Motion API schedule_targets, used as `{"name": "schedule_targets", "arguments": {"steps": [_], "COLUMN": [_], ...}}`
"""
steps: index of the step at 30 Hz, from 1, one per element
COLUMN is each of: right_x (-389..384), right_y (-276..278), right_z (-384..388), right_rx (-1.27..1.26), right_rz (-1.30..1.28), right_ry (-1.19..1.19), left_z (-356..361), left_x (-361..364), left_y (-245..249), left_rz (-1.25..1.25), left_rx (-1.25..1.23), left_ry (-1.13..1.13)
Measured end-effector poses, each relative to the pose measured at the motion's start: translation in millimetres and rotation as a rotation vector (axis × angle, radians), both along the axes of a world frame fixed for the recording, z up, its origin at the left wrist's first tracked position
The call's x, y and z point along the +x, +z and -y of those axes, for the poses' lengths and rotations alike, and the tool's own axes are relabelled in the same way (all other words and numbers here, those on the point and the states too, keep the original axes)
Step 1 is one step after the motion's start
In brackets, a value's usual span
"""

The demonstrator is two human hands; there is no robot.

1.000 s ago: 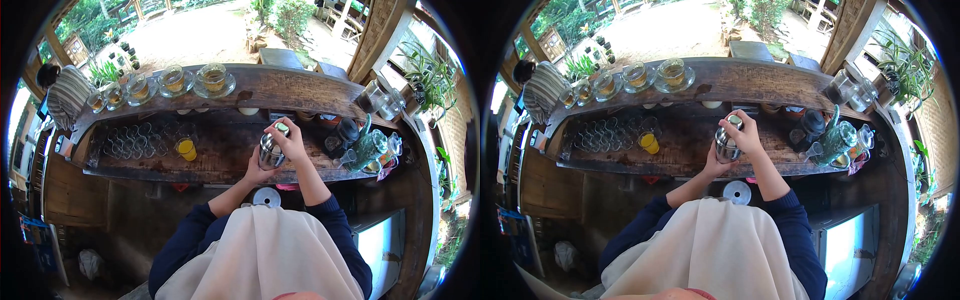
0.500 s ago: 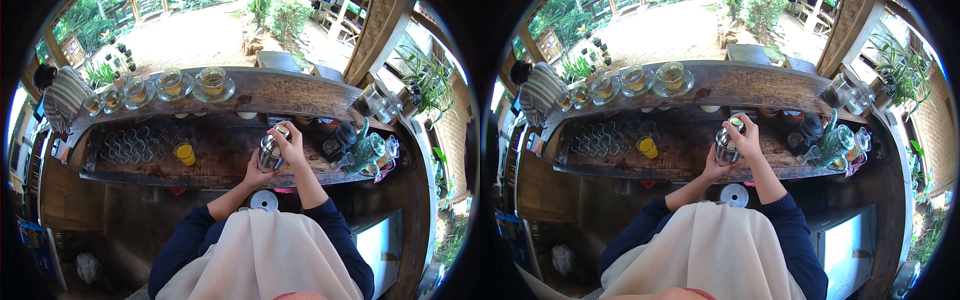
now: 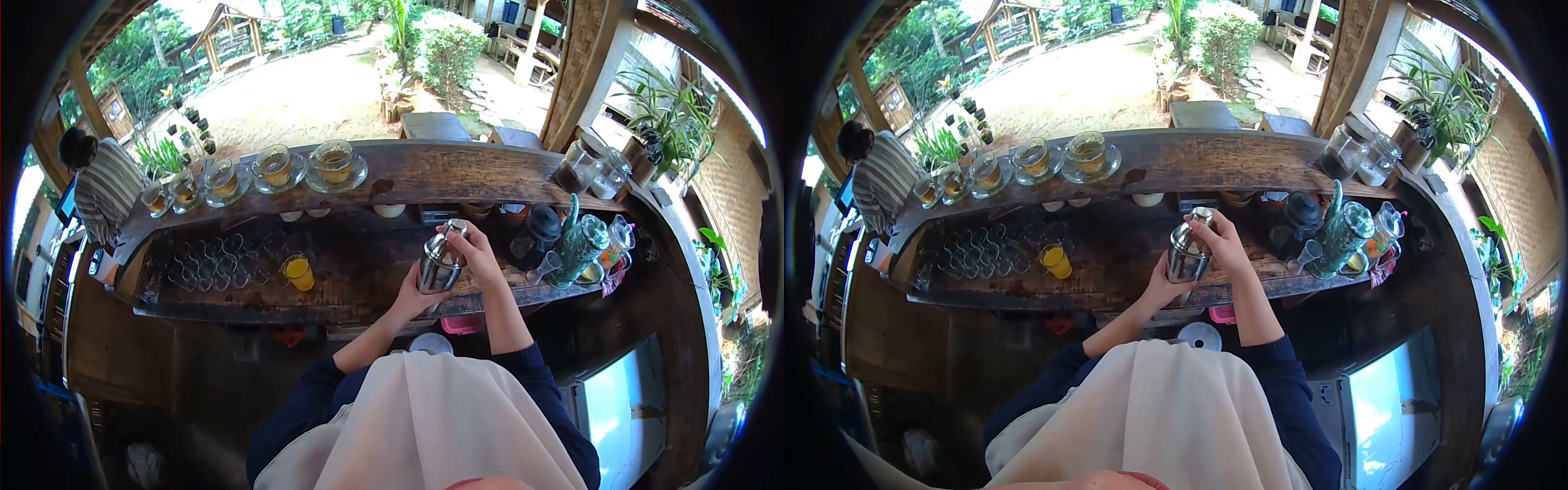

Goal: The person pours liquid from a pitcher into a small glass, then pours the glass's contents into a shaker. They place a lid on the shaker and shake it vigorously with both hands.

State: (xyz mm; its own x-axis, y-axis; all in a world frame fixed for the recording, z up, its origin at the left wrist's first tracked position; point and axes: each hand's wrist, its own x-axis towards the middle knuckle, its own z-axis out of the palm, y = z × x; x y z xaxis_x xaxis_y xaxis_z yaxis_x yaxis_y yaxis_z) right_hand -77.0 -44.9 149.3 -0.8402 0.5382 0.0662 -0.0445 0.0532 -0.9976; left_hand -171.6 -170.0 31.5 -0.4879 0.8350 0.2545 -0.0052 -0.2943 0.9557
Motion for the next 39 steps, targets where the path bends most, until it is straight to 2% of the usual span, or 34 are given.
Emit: {"name": "schedule_targets", "arguments": {"steps": [2, 3, 4, 5, 6, 7, 8, 10, 12, 13, 14, 15, 16, 18, 19, 20, 21, 22, 23, 24, 25, 26, 27, 28, 30, 31, 32, 33, 34, 35, 36, 37, 38, 39], "right_x": [1.9, 5.9, 10.2, 17.4, 26.1, 38.0, 53.7, 76.7, 93.0, 94.3, 92.9, 90.7, 91.5, 98.8, 103.7, 109.5, 116.6, 131.1, 141.7, 157.0, 167.1, 173.8, 184.8, 194.3, 185.4, 186.0, 190.0, 195.5, 200.9, 206.4, 215.9, 225.1, 228.9, 229.4], "right_y": [-2.8, 0.7, 13.5, 28.2, 50.8, 84.5, 102.6, 131.1, 146.8, 147.8, 145.8, 142.8, 142.9, 150.9, 156.7, 165.9, 171.7, 183.4, 191.8, 189.1, 193.5, 190.4, 192.1, 196.1, 201.1, 194.6, 190.5, 193.2, 195.2, 198.5, 206.0, 210.7, 204.8, 197.0], "right_z": [-4.0, -6.0, 1.0, 7.6, 19.6, 43.0, 53.2, 74.5, 70.3, 65.9, 58.5, 50.6, 37.5, 21.1, 19.9, 18.1, 19.8, 30.4, 43.7, 66.5, 72.5, 78.4, 72.5, 64.3, 25.0, 8.1, -2.1, 0.4, 7.4, 14.8, 32.1, 53.7, 70.7, 66.9], "right_rx": [-0.128, -0.17, -0.168, -0.157, -0.144, -0.06, 0.14, 0.552, 1.085, 1.096, 1.121, 1.137, 1.083, 0.947, 0.833, 0.725, 0.78, 1.0, 1.197, 1.256, 1.501, 1.623, 1.706, 1.782, 1.35, 1.09, 0.819, 0.828, 0.949, 1.072, 1.368, 1.656, 1.809, 1.994], "right_rz": [-0.175, -0.186, -0.195, -0.291, -0.387, -0.533, -0.597, -0.816, -1.058, -1.06, -1.257, -1.455, -1.367, -0.953, -0.872, -0.798, -0.977, -1.095, -1.213, -1.231, -1.318, -1.357, -1.256, -1.151, -1.234, -1.029, -0.821, -0.827, -0.846, -0.862, -0.869, -0.859, -0.956, -1.215], "right_ry": [-0.079, -0.137, -0.141, -0.201, -0.26, -0.208, -0.216, -0.269, -0.225, -0.232, -0.226, -0.216, -0.262, -0.421, -0.523, -0.62, -0.603, -0.53, -0.46, -0.397, -0.32, -0.307, -0.338, -0.371, -0.435, -0.626, -0.791, -0.798, -0.762, -0.721, -0.64, -0.54, -0.496, -0.439], "left_z": [-0.8, -2.8, -5.8, -9.8, -11.3, -8.4, -5.5, -3.7, -6.3, -9.8, -17.2, -33.2, -44.1, -80.1, -96.6, -103.7, -100.5, -96.9, -94.7, -89.7, -69.7, -54.8, -62.4, -79.3, -131.6, -159.6, -207.2, -182.6, -152.1, -150.2, -147.1, -117.4, -93.2, -100.9], "left_x": [-4.8, -10.3, -15.3, -18.7, -20.3, -18.5, -15.9, -11.9, 0.7, 13.5, 24.4, 29.1, 37.7, 28.0, 40.3, 44.0, 52.3, 60.1, 66.8, 71.7, 87.5, 103.2, 107.5, 108.6, 109.8, 117.4, 114.8, 133.5, 150.5, 145.8, 138.7, 148.8, 157.1, 164.6], "left_y": [5.7, 18.2, 29.5, 39.9, 60.2, 88.8, 115.7, 156.7, 193.1, 209.4, 219.7, 218.6, 227.1, 232.1, 230.6, 226.0, 236.2, 252.4, 268.2, 279.7, 297.7, 309.8, 310.8, 308.7, 289.6, 269.0, 220.7, 250.3, 285.1, 295.0, 301.9, 326.3, 340.2, 340.1], "left_rz": [-0.067, -0.042, -0.02, -0.018, -0.03, 0.092, 0.216, 0.171, 0.129, 0.101, 0.074, 0.119, 0.45, 0.868, 0.879, 0.863, 0.838, 0.812, 0.863, 0.726, 0.681, 0.635, 0.541, 0.539, 0.779, 0.754, 0.403, 0.639, 0.874, 0.837, 0.793, 0.8, 0.794, 0.589], "left_rx": [-0.05, -0.04, -0.028, 0.09, 0.098, 0.24, 0.378, 0.436, 0.499, 0.604, 0.711, 0.639, 0.403, 0.096, -0.001, 0.004, 0.108, 0.212, 0.23, 0.366, 0.53, 0.693, 0.707, 0.697, 0.287, 0.284, 0.325, 0.281, 0.226, 0.298, 0.366, 0.351, 0.355, 0.693], "left_ry": [-0.015, -0.112, -0.208, -0.291, -0.296, -0.378, -0.459, -0.48, -0.506, -0.511, -0.514, -0.438, -0.392, -0.91, -0.618, -0.63, -0.745, -0.86, -0.836, -0.852, -0.847, -0.843, -0.966, -0.985, -1.126, -1.013, -0.77, -0.714, -0.649, -0.953, -1.249, -1.332, -1.485, -1.392]}}
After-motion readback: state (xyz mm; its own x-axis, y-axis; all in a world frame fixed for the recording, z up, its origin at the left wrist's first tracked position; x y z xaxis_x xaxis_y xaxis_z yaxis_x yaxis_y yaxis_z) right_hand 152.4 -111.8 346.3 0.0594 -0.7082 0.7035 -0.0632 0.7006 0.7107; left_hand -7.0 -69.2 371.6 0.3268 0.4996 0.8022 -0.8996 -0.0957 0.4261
